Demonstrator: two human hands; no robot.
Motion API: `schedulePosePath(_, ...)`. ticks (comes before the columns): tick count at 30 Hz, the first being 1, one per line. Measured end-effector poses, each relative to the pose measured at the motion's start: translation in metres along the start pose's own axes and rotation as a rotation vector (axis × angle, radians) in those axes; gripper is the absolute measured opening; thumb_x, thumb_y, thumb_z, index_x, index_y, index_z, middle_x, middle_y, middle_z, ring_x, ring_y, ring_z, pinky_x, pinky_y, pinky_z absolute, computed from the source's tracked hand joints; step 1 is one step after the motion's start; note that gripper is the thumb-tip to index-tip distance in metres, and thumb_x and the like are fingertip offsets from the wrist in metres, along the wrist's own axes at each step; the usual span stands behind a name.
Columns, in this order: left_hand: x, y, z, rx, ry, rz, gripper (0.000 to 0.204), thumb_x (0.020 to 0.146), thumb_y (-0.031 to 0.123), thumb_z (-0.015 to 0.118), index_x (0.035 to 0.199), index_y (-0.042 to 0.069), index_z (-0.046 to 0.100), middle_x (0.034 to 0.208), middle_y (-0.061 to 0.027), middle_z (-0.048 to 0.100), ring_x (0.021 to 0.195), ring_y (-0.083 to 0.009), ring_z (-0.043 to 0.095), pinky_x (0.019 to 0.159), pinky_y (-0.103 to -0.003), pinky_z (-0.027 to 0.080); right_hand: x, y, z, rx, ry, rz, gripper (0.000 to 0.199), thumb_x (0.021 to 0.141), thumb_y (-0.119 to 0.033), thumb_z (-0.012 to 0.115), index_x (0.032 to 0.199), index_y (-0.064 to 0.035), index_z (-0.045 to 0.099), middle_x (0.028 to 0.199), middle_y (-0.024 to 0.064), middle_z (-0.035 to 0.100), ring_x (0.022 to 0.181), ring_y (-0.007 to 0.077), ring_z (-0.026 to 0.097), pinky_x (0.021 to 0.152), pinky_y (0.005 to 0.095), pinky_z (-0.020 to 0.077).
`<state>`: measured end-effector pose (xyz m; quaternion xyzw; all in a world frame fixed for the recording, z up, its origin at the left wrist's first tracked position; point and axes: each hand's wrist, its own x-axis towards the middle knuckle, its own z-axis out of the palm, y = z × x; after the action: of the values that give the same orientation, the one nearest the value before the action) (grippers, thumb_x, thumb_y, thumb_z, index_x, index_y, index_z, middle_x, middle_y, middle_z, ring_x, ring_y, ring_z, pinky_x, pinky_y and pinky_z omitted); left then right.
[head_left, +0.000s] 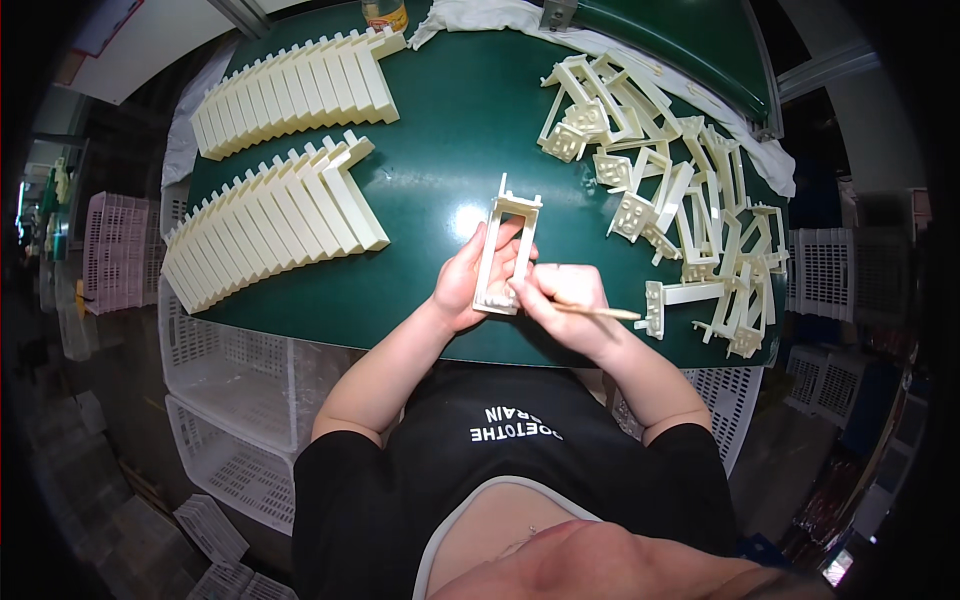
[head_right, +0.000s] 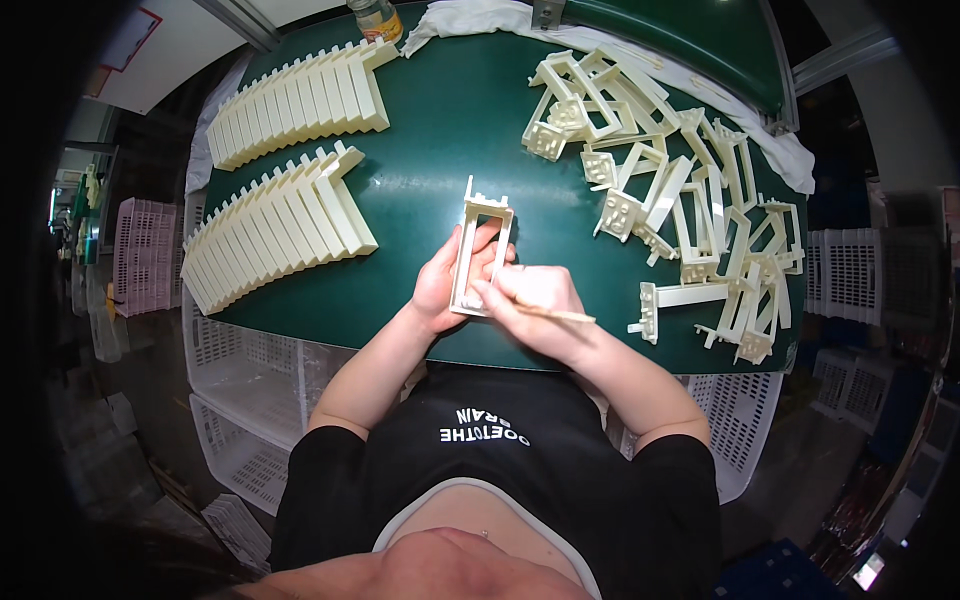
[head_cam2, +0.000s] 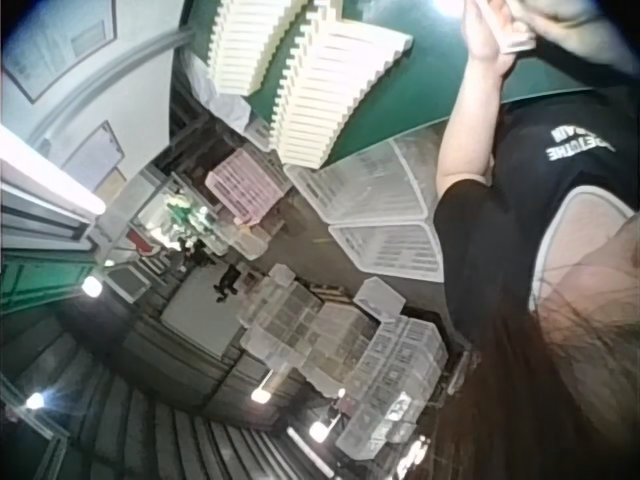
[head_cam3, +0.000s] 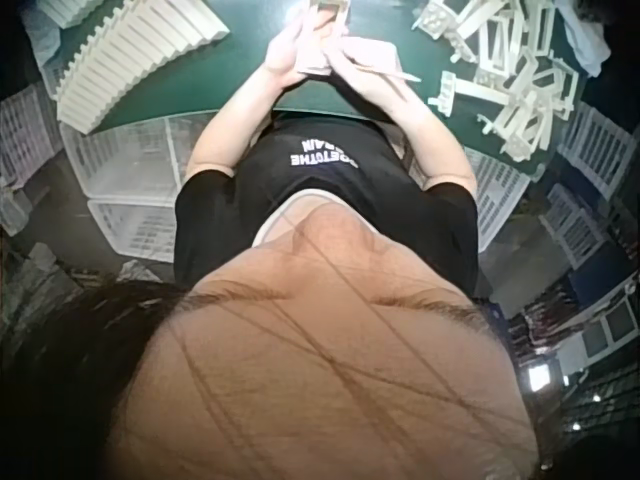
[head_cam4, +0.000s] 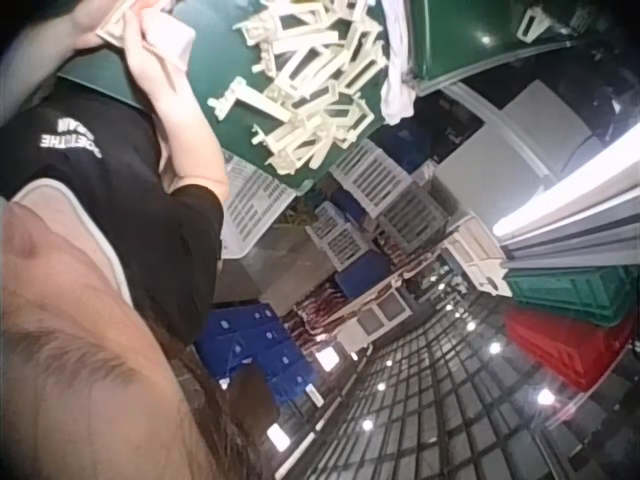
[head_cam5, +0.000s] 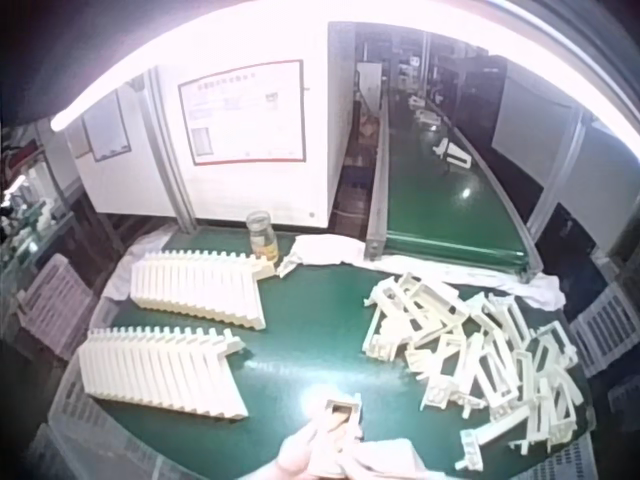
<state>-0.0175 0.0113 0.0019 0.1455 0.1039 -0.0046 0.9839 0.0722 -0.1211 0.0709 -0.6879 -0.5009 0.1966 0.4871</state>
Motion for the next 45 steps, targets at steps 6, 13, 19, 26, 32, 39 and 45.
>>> schedulePosePath(6,0.002,0.000,-0.007,-0.011,-0.006,0.007,0.057,0.101,0.047,0.021,0.140,0.006,0.031,0.109,-0.0116,0.054,0.096,-0.0208,0.059,0.080,-0.034,0.051,0.002,0.004,0.006,-0.049,0.016,-0.162,0.024,0.087,-0.003,0.061,0.063,-0.0013,0.057,0.057,0.0069,0.057,0.048,0.0150,0.055,0.046,0.0279,0.0419)
schedulePosePath(13,0.001,-0.004,0.003,-0.013,0.024,0.173,0.055,0.101,0.048,0.022,0.140,0.010,0.032,0.105,-0.0105,0.054,0.091,-0.0186,0.057,0.080,-0.033,0.051,0.004,-0.001,-0.020,0.138,0.023,0.238,0.030,0.091,-0.006,0.058,0.062,0.0020,0.055,0.055,0.0043,0.058,0.046,0.0092,0.054,0.043,0.0236,0.0417)
schedulePosePath(19,0.002,-0.007,-0.005,-0.074,-0.085,0.185,0.058,0.100,0.050,0.021,0.141,0.009,0.030,0.108,-0.0119,0.052,0.091,-0.0193,0.055,0.082,-0.034,0.051,-0.008,0.000,0.010,0.242,0.087,0.164,0.028,0.091,-0.005,0.057,0.063,0.0010,0.055,0.057,0.0050,0.057,0.048,0.0102,0.055,0.045,0.0236,0.0433)
schedulePosePath(26,0.002,-0.004,-0.004,-0.057,-0.025,0.257,0.058,0.100,0.050,0.024,0.143,0.011,0.030,0.108,-0.0097,0.051,0.090,-0.0189,0.053,0.079,-0.033,0.047,-0.002,0.010,-0.007,0.177,0.127,0.211,0.030,0.092,-0.008,0.057,0.063,0.0012,0.056,0.059,0.0044,0.059,0.044,0.0069,0.054,0.042,0.0210,0.0426)
schedulePosePath(32,-0.001,-0.007,0.003,-0.015,0.061,0.294,0.058,0.100,0.049,0.024,0.145,0.012,0.027,0.108,-0.0084,0.051,0.089,-0.0180,0.053,0.077,-0.032,0.047,-0.005,0.012,0.010,0.134,0.152,0.099,0.030,0.092,-0.008,0.057,0.063,0.0007,0.056,0.058,0.0047,0.059,0.044,0.0074,0.054,0.041,0.0217,0.0423)
schedulePosePath(39,0.001,-0.007,0.005,-0.001,0.100,0.313,0.058,0.100,0.049,0.024,0.144,0.012,0.029,0.107,-0.0085,0.052,0.088,-0.0181,0.054,0.080,-0.033,0.047,-0.007,0.010,0.009,0.135,0.175,0.087,0.029,0.091,-0.004,0.058,0.062,0.0010,0.055,0.057,0.0057,0.058,0.044,0.0109,0.055,0.042,0.0234,0.0418)
schedulePosePath(45,-0.001,-0.011,0.001,-0.028,0.041,0.322,0.059,0.100,0.050,0.024,0.145,0.012,0.026,0.109,-0.0089,0.052,0.091,-0.0189,0.054,0.084,-0.034,0.047,-0.008,0.015,0.001,-0.076,0.113,-0.092,0.029,0.088,0.000,0.058,0.060,-0.0008,0.053,0.056,0.0064,0.058,0.044,0.0151,0.056,0.043,0.0261,0.0424)
